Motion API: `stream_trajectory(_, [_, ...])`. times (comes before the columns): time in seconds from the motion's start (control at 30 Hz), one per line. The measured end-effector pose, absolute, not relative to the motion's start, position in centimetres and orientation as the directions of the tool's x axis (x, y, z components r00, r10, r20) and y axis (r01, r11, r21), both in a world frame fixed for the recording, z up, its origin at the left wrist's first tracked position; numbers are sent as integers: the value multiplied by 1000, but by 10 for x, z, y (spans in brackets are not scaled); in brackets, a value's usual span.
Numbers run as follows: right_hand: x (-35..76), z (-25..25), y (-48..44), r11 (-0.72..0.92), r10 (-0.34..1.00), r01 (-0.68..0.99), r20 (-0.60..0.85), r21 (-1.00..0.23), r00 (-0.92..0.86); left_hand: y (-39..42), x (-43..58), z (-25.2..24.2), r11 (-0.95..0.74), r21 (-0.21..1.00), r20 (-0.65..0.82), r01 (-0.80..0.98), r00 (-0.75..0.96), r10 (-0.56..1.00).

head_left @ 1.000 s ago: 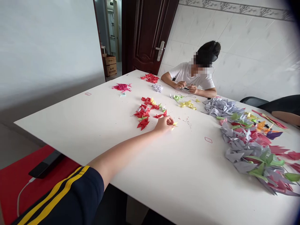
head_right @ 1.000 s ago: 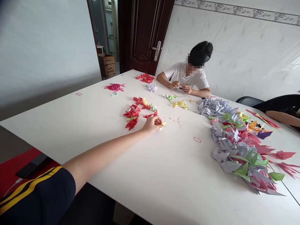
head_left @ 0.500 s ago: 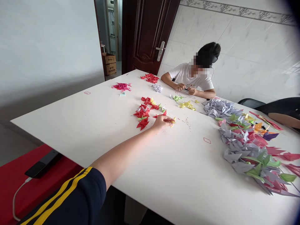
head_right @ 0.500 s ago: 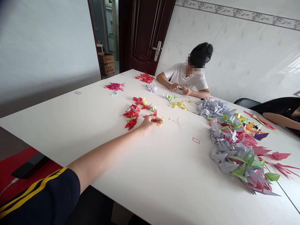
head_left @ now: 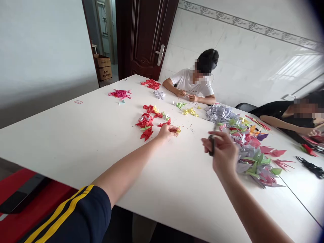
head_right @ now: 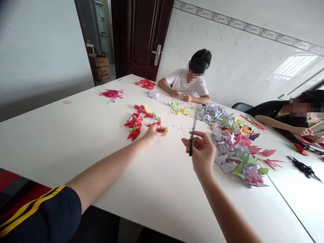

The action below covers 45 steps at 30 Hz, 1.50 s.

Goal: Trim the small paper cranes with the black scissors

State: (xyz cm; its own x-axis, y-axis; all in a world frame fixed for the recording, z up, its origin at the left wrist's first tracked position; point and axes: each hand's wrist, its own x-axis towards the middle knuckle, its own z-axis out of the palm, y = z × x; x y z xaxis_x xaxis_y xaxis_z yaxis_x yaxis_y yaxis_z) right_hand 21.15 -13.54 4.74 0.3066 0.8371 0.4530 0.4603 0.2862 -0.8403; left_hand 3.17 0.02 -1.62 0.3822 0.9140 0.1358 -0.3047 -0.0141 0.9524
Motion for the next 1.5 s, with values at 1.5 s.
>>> stream_trajectory(1.5, [243,-6,-115,228,898,843,440,-488,11,6,37,-16,-257,965,242,44,221,945])
